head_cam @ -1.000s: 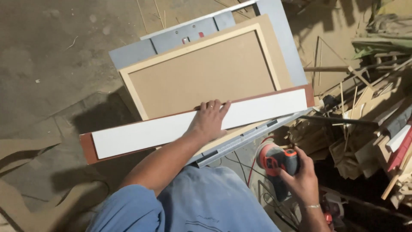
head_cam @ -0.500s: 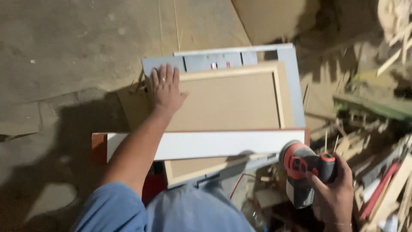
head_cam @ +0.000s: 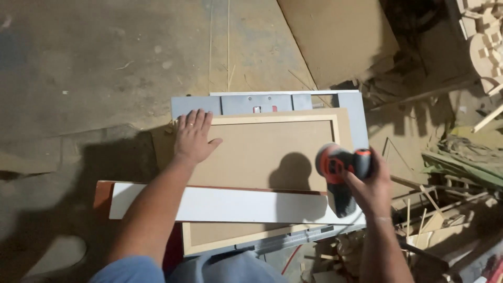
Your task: Sanding the surfaces and edges of wooden frame components using an electric orbital sander.
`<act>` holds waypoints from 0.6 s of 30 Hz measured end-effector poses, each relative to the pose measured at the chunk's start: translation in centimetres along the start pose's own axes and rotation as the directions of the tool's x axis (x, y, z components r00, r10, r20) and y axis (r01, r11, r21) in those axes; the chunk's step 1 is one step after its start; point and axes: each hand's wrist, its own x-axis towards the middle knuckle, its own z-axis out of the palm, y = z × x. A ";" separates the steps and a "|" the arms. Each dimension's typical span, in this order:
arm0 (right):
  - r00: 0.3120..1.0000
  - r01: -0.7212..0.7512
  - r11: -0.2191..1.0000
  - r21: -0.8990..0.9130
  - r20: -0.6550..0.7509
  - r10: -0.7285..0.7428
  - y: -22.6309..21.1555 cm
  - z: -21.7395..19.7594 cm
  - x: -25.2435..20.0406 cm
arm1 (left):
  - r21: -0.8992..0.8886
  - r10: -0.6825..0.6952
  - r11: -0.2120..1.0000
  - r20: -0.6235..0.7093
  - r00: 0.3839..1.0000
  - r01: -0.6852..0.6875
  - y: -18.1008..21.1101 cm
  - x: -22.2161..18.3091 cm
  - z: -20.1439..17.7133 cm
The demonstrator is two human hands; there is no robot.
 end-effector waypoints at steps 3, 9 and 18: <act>0.997 0.063 0.998 -0.030 0.041 -0.061 0.4 2.0 2.2 | -0.041 0.039 0.998 0.020 0.999 -0.039 -1.2 0.5 0.7; 0.989 -0.081 0.981 -0.179 0.108 0.101 -1.6 3.6 2.8 | -0.063 0.154 0.986 0.003 0.988 -0.153 -2.3 0.2 -0.5; 0.970 -0.172 0.941 -0.292 0.119 0.214 -7.3 6.9 2.7 | -0.189 0.174 0.962 -0.132 0.976 -0.197 -2.5 -0.2 0.1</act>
